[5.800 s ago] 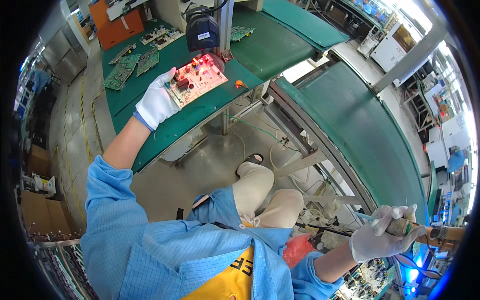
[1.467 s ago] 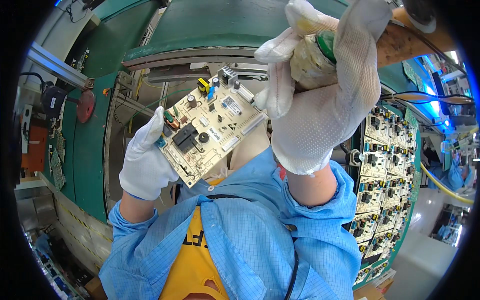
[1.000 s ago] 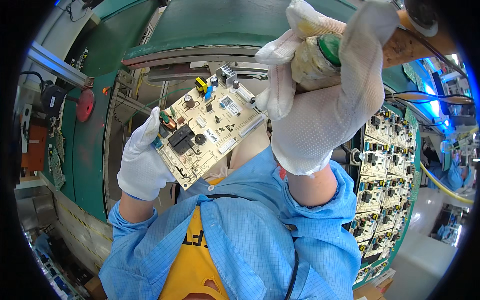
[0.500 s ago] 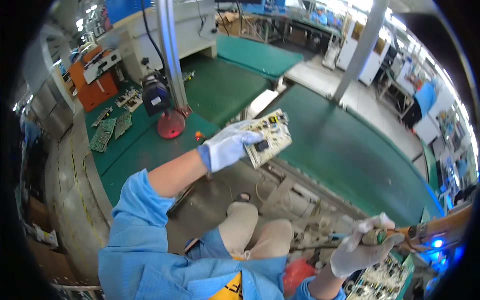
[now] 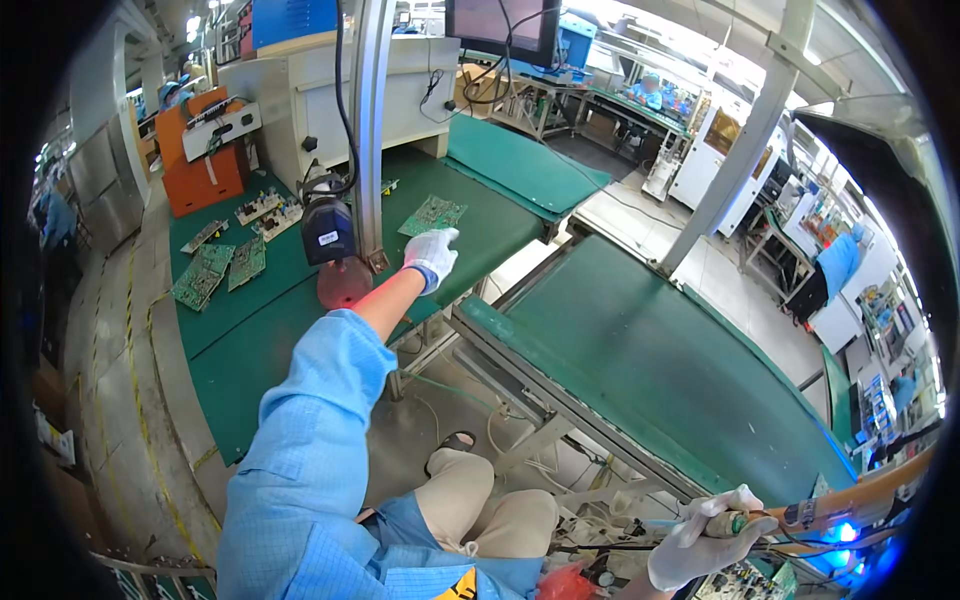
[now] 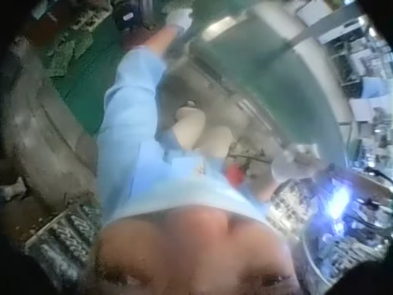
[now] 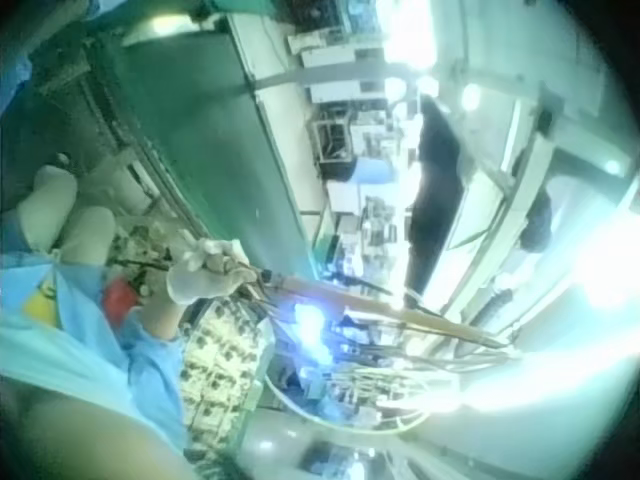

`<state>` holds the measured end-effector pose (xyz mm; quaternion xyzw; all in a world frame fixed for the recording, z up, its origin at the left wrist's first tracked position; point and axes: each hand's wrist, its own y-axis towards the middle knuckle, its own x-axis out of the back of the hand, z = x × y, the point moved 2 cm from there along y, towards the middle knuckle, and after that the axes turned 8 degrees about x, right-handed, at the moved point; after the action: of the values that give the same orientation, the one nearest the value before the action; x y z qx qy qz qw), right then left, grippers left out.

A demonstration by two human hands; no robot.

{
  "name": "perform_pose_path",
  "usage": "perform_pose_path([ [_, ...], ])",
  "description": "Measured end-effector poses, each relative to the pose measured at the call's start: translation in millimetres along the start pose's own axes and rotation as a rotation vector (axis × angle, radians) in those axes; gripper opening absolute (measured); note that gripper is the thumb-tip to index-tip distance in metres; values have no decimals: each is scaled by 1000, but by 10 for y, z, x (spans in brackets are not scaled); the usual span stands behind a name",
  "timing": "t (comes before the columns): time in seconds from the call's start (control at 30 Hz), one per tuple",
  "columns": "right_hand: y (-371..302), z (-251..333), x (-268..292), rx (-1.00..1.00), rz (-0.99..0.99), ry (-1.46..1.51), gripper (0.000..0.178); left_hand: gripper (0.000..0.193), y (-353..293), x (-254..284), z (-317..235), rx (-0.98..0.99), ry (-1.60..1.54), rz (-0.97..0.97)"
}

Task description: Assembling and testing electronic circuit boards on a production line.

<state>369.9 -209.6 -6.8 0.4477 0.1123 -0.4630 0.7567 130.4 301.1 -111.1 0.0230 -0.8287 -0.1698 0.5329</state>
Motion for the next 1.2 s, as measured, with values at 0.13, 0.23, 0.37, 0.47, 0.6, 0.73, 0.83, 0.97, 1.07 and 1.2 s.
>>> perform_pose_path([
  [0.13, 91, -53, 40, -108, 47, 143, 42, 40, -922, 437, -76, -317, -268, 173],
  [0.23, 92, -32, 54, -46, 88, 142, 48, 40, -1577, 1077, 91, -548, -513, 702],
  [0.37, 145, -56, 75, -70, 171, 220, 50, 36, -1838, 1977, 924, -287, -382, 694],
  [0.47, 378, -224, 326, -121, 500, 469, 42, 60, -1747, 2298, 2027, 24, 141, 113],
  [0.6, -67, 38, -395, -150, 546, 407, 37, 94, -1705, 2594, 3106, 354, 573, -158],
  [0.73, 77, -71, -27, -110, 170, 171, 51, 107, -1982, 2620, 3683, 612, 454, 64],
  [0.83, 74, -64, 12, -142, 228, 215, 50, 102, -2192, 2544, 3321, 531, 453, 95],
  [0.97, -7, -35, -150, -123, 136, 181, 48, 86, -2537, 2587, 2397, 331, 563, 279],
  [1.07, 56, -64, -103, -112, 209, 115, 49, 77, -2768, 2562, 2287, 169, 618, 148],
  [1.2, 114, -116, -15, -106, 286, 151, 55, 69, -2927, 2404, 2780, -97, 525, -91],
])
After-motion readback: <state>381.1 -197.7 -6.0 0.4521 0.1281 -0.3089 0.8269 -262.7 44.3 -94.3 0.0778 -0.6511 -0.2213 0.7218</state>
